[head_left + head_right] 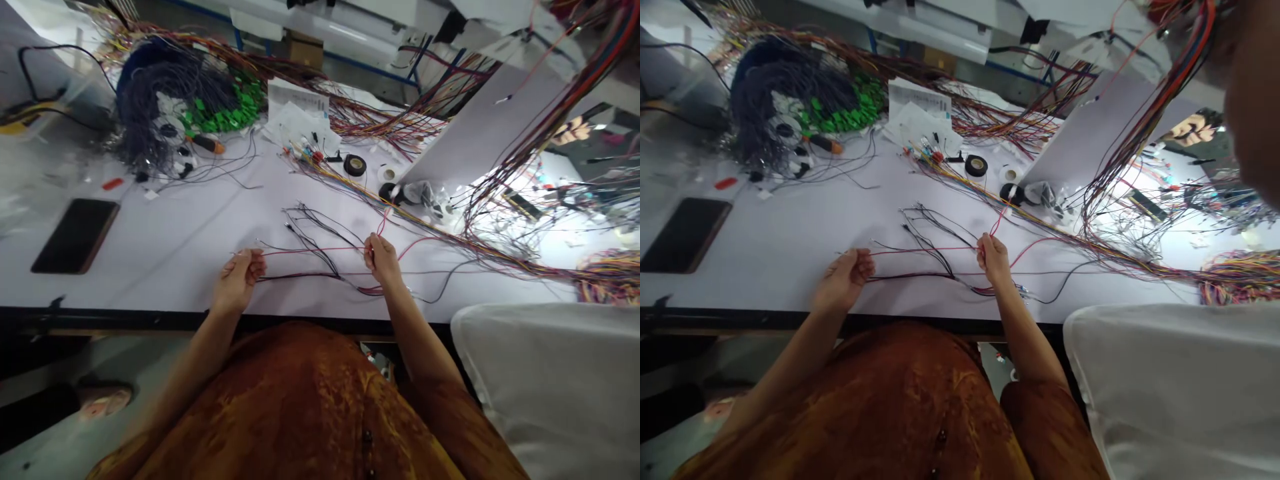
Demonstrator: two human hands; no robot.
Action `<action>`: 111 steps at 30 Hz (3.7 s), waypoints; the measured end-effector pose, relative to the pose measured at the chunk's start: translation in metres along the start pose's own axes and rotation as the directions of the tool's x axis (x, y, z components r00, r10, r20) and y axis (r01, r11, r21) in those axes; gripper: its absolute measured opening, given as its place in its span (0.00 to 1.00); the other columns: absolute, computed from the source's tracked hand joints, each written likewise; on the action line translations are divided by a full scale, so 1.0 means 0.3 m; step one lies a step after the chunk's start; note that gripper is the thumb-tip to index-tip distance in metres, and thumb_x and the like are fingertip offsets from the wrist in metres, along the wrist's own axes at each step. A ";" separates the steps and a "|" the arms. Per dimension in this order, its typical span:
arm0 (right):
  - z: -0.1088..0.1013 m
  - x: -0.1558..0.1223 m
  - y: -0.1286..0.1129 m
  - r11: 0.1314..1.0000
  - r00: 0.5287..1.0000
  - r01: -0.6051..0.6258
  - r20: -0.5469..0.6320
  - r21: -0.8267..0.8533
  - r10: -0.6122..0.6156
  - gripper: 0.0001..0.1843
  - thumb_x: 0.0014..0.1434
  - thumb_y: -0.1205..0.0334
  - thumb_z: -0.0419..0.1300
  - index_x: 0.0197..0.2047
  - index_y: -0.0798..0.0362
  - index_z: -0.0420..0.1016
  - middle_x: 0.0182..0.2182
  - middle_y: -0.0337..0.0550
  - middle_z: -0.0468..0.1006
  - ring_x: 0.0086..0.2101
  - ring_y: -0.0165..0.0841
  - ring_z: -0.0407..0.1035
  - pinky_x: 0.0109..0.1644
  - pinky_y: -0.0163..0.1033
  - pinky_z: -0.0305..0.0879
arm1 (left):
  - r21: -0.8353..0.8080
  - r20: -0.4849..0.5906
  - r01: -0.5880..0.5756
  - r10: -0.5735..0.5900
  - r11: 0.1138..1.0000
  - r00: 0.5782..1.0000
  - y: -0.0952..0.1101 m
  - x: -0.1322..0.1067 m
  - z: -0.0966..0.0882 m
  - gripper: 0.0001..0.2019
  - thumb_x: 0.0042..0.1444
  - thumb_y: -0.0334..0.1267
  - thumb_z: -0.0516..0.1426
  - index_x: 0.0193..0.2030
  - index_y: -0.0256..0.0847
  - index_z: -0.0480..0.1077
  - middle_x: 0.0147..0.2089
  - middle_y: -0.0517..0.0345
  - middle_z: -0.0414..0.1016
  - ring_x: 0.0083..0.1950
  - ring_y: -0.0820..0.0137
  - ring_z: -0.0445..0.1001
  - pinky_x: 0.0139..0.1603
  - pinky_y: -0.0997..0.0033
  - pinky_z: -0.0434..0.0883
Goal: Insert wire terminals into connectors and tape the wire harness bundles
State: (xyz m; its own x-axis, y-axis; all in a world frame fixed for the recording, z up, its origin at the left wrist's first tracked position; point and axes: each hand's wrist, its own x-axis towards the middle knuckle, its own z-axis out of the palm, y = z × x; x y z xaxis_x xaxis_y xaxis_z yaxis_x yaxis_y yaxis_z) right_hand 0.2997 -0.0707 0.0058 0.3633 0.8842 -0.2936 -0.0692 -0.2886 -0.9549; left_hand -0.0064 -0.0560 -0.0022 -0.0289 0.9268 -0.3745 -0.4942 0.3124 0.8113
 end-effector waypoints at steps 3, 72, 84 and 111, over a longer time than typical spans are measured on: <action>-0.051 0.038 -0.003 0.929 1.000 0.016 -0.009 -0.369 -0.020 0.23 0.58 0.40 0.57 0.25 0.52 0.67 0.17 0.33 0.62 0.15 0.23 0.52 0.18 0.33 0.48 | -0.013 -0.026 0.025 -0.025 1.000 0.999 0.001 -0.008 -0.042 0.14 0.40 0.40 0.72 0.29 0.38 0.75 0.24 0.63 0.75 0.24 0.78 0.73 0.25 0.80 0.71; 0.036 -0.053 0.071 0.435 0.901 0.416 0.297 -0.798 -0.316 0.16 0.64 0.62 0.56 0.54 0.56 0.73 0.51 0.56 0.75 0.52 0.46 0.66 0.58 0.52 0.60 | 0.705 0.075 -0.101 0.067 0.702 0.995 0.071 -0.052 -0.161 0.04 0.56 0.47 0.61 0.38 0.57 0.70 0.23 0.70 0.66 0.25 0.72 0.65 0.26 0.70 0.63; -0.217 -0.164 0.115 0.518 0.922 0.387 0.321 -0.763 -0.217 0.07 0.62 0.59 0.62 0.36 0.53 0.80 0.34 0.44 0.75 0.34 0.32 0.69 0.38 0.37 0.61 | 0.939 0.010 -0.076 0.195 0.336 0.981 0.055 -0.018 -0.202 0.11 0.56 0.48 0.55 0.38 0.43 0.69 0.22 0.66 0.66 0.25 0.70 0.66 0.27 0.72 0.64; -0.296 0.566 -0.085 0.275 0.915 0.236 0.118 -0.932 -0.387 0.16 0.67 0.62 0.52 0.47 0.51 0.81 0.45 0.48 0.77 0.45 0.38 0.69 0.47 0.40 0.64 | 0.497 0.826 -0.767 -0.051 -0.407 0.562 -0.189 0.010 -0.111 0.21 0.66 0.34 0.49 0.61 0.46 0.73 0.70 0.46 0.63 0.73 0.48 0.55 0.69 0.42 0.54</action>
State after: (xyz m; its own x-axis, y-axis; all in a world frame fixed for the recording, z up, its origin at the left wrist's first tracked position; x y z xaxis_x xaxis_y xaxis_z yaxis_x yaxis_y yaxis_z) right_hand 0.4457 0.0541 -0.0159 0.2498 0.9635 0.0959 0.9325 -0.2127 -0.2918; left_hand -0.0074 -0.0778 -0.0642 0.7263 0.6770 0.1191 0.6547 -0.7341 0.1802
